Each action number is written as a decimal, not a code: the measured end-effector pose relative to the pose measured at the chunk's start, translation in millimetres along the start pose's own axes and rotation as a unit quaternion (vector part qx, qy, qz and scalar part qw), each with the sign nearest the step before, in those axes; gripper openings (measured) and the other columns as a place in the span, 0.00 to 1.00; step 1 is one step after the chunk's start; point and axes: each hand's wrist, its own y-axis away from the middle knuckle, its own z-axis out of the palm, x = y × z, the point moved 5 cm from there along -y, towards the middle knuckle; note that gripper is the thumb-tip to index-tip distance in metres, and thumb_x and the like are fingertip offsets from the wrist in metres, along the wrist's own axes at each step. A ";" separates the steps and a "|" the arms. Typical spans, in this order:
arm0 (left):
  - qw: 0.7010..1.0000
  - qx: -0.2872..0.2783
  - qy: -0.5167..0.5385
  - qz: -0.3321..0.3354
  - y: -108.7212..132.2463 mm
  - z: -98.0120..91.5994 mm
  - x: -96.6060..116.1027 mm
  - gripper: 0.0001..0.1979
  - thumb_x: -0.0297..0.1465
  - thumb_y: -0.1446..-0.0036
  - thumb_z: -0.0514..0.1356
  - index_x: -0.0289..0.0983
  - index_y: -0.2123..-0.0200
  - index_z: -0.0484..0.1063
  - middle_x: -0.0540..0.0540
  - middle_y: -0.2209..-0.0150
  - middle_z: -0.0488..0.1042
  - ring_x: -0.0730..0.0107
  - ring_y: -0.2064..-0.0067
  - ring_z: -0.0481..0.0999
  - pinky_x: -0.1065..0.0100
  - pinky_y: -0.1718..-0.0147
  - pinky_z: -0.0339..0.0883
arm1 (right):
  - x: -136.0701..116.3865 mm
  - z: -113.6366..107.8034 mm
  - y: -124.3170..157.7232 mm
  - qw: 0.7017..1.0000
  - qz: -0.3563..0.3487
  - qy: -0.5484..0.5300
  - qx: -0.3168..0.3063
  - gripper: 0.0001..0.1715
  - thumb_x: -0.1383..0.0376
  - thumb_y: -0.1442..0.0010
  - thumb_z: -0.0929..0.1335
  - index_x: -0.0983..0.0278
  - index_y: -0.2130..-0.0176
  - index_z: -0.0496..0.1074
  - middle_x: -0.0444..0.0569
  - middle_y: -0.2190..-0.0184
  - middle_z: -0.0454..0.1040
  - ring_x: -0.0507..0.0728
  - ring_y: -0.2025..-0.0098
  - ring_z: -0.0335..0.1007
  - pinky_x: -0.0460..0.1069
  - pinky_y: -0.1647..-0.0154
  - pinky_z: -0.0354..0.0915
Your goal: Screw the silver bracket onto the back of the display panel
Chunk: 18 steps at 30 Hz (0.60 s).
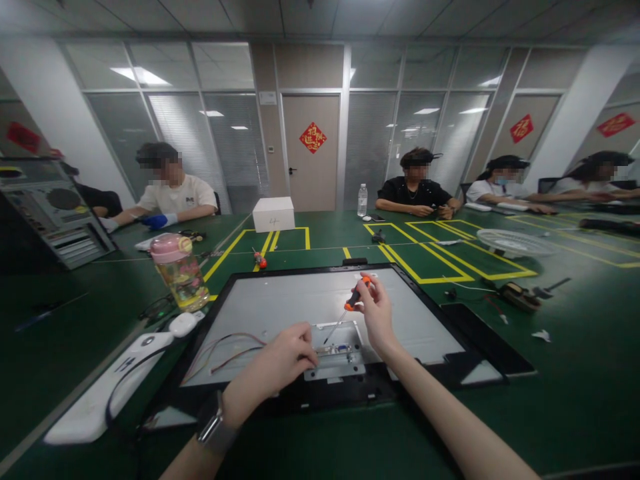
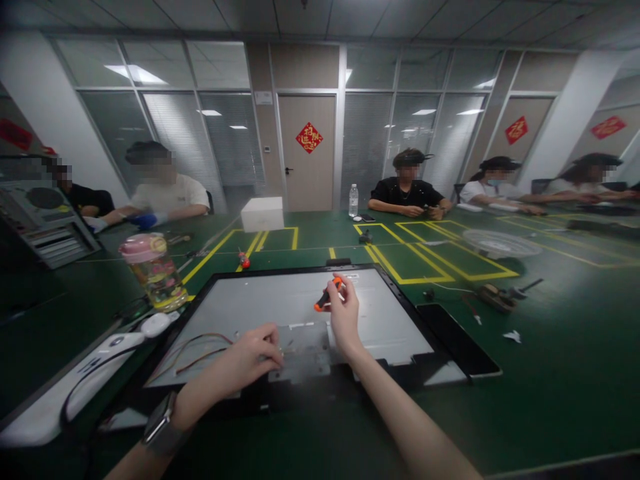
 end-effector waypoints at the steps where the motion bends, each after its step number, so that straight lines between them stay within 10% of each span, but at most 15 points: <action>1: 1.000 -0.001 -0.002 -0.006 -0.4 0.7 -1.7 0.09 0.23 0.46 0.61 0.41 0.72 0.80 0.50 0.65 0.69 0.74 0.64 0.70 0.74 0.63 0.62 | 0.5 0.0 0.0 1.000 0.001 0.000 -0.001 0.25 0.51 0.49 0.71 0.60 0.54 0.70 0.40 0.73 0.69 0.52 0.75 0.68 0.47 0.78 0.70; 18: 0.998 -0.021 -0.053 0.018 1.4 4.0 -1.5 0.11 0.24 0.45 0.59 0.40 0.72 0.80 0.49 0.67 0.70 0.74 0.66 0.70 0.74 0.65 0.62 | -4.0 -2.4 3.8 0.999 0.017 -0.002 0.036 0.26 0.50 0.50 0.73 0.61 0.56 0.68 0.38 0.73 0.65 0.52 0.77 0.71 0.47 0.82 0.73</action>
